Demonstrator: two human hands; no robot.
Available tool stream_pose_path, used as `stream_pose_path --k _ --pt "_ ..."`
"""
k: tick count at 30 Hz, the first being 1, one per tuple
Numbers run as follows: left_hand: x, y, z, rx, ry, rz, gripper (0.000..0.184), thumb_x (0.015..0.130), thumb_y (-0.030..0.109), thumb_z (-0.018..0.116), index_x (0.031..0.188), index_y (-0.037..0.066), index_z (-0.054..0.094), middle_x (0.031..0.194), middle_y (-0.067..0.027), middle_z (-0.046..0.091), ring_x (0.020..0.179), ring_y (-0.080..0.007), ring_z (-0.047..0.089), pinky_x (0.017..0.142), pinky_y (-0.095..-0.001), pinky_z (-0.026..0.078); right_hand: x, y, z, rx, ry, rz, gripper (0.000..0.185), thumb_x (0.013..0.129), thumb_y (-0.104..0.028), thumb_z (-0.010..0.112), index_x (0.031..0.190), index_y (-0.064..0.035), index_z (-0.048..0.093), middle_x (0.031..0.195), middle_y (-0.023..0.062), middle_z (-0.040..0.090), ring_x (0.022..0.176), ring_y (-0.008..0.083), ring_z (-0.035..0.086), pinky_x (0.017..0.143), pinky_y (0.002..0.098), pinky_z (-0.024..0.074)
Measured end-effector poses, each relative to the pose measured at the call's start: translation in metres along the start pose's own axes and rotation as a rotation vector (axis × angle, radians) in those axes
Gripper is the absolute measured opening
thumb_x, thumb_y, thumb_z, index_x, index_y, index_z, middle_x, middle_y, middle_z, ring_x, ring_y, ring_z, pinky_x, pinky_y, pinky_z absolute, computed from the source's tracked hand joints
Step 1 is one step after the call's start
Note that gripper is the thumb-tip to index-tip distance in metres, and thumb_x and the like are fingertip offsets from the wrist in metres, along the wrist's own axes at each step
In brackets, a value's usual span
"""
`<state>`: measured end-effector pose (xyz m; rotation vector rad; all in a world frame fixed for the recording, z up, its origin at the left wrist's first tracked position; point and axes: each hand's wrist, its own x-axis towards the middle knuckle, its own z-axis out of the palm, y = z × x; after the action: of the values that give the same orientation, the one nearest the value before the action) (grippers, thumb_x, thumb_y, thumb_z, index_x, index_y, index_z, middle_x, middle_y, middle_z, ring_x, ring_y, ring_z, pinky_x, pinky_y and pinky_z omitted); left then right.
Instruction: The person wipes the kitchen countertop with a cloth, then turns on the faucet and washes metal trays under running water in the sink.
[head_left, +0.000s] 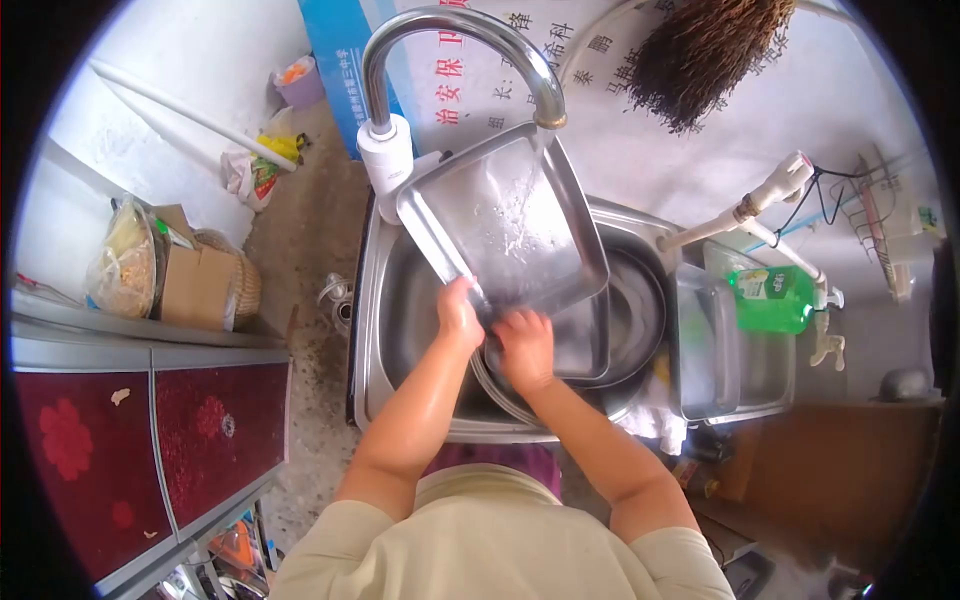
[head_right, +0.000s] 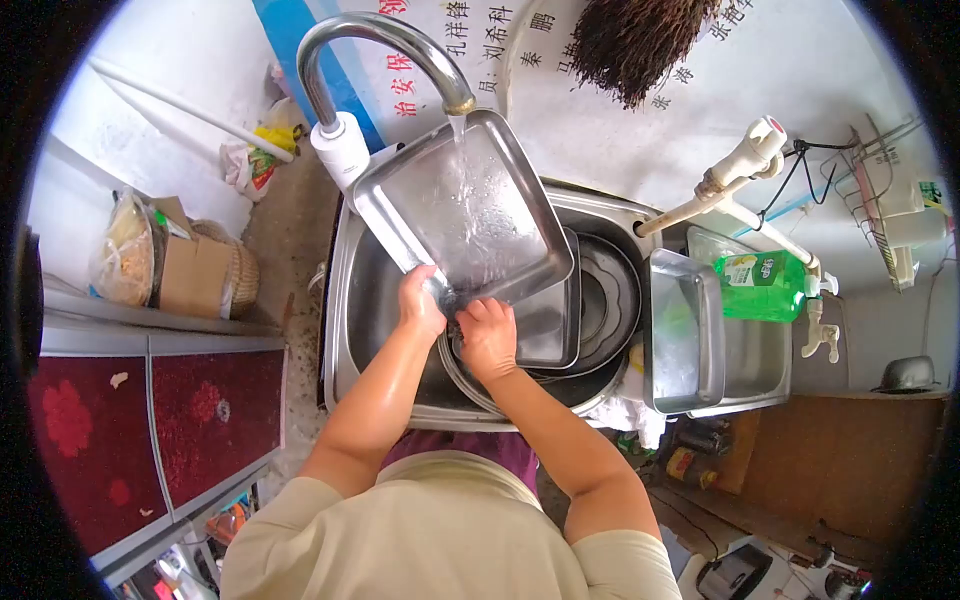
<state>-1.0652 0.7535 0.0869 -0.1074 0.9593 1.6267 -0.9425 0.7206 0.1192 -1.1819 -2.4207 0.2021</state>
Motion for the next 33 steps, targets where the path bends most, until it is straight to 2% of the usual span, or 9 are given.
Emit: stream_pose_path --k 3,6,10,14,18,24,27,31,33 --pt "-0.004 0.002 0.005 -0.044 0.029 -0.112 0.024 0.070 0.016 0.054 0.091 0.005 0.054 0.087 -0.0076 0.055 0.084 -0.0250 0.054 0.082 -0.0394 0.042 -0.004 0.001 -0.013 0.124 -0.071 0.081 0.019 0.056 -0.009 0.058 0.075 -0.0099 0.063 0.084 0.0007 0.057 0.088 0.0231 0.053 0.080 0.0366 0.0386" --pt "-0.008 0.002 0.011 -0.077 -0.012 -0.100 0.023 0.070 0.015 0.054 0.091 0.004 0.054 0.087 -0.0078 0.055 0.082 -0.0252 0.054 0.080 -0.0393 0.043 -0.003 0.014 -0.014 0.136 -0.034 -0.083 0.019 0.059 -0.010 0.057 0.077 -0.0086 0.062 0.092 0.0036 0.056 0.095 0.0237 0.051 0.081 0.0365 0.0380" --pt "0.001 -0.005 0.008 -0.017 0.033 -0.091 0.024 0.070 0.016 0.054 0.091 0.004 0.054 0.089 -0.0087 0.056 0.083 -0.0260 0.054 0.079 -0.0401 0.043 0.007 0.004 0.000 -0.223 -0.020 -0.037 0.019 0.065 -0.014 0.055 0.082 -0.0074 0.061 0.102 0.0093 0.052 0.103 0.0268 0.045 0.083 0.0379 0.0362" --pt "0.012 -0.009 -0.003 0.019 0.034 -0.085 0.025 0.070 0.017 0.054 0.092 0.005 0.053 0.090 -0.0088 0.056 0.084 -0.0266 0.054 0.079 -0.0404 0.043 0.016 -0.011 -0.003 -0.101 -0.132 0.086 0.012 0.060 -0.011 0.058 0.072 -0.0084 0.060 0.082 0.0062 0.050 0.088 0.0240 0.049 0.076 0.0361 0.0369" --pt "0.004 -0.002 0.000 -0.034 -0.026 -0.174 0.024 0.071 0.017 0.055 0.092 0.005 0.052 0.090 -0.0086 0.055 0.084 -0.0265 0.053 0.080 -0.0400 0.042 0.005 0.003 -0.001 0.200 0.090 0.051 0.011 0.053 -0.006 0.061 0.061 -0.0095 0.056 0.068 0.0034 0.050 0.077 0.0261 0.050 0.066 0.0377 0.0356" --pt "-0.014 0.003 0.016 0.009 0.008 -0.076 0.022 0.072 0.016 0.054 0.090 0.005 0.051 0.089 -0.0095 0.053 0.086 -0.0247 0.051 0.081 -0.0385 0.041 0.006 -0.006 0.003 0.052 0.131 0.025 0.032 0.054 -0.004 0.062 0.086 -0.0075 0.061 0.094 0.0065 0.054 0.092 0.0270 0.050 0.077 0.0391 0.0359" --pt "-0.013 0.003 0.014 -0.020 -0.030 -0.163 0.021 0.072 0.015 0.053 0.090 0.004 0.050 0.089 -0.0094 0.052 0.085 -0.0243 0.050 0.080 -0.0382 0.041 0.017 -0.028 0.001 0.063 0.041 0.234 0.043 0.053 -0.006 0.062 0.097 -0.0064 0.061 0.102 0.0073 0.052 0.098 0.0258 0.048 0.083 0.0399 0.0354" --pt "0.001 -0.003 -0.001 0.033 0.000 -0.070 0.024 0.071 0.014 0.052 0.092 0.003 0.050 0.091 -0.0096 0.053 0.087 -0.0256 0.051 0.083 -0.0398 0.041 0.006 0.006 -0.006 0.059 -0.115 -0.049 0.020 0.059 -0.007 0.062 0.079 -0.0084 0.062 0.085 0.0027 0.054 0.090 0.0222 0.052 0.083 0.0379 0.0364" --pt "-0.017 0.010 0.017 0.005 0.009 -0.180 0.026 0.071 0.014 0.051 0.095 0.003 0.051 0.092 -0.0103 0.054 0.089 -0.0267 0.052 0.084 -0.0411 0.041 0.008 0.019 -0.015 0.003 -0.031 -0.216 0.008 0.061 -0.012 0.063 0.068 -0.0097 0.060 0.076 0.0011 0.053 0.086 0.0204 0.052 0.085 0.0383 0.0368"
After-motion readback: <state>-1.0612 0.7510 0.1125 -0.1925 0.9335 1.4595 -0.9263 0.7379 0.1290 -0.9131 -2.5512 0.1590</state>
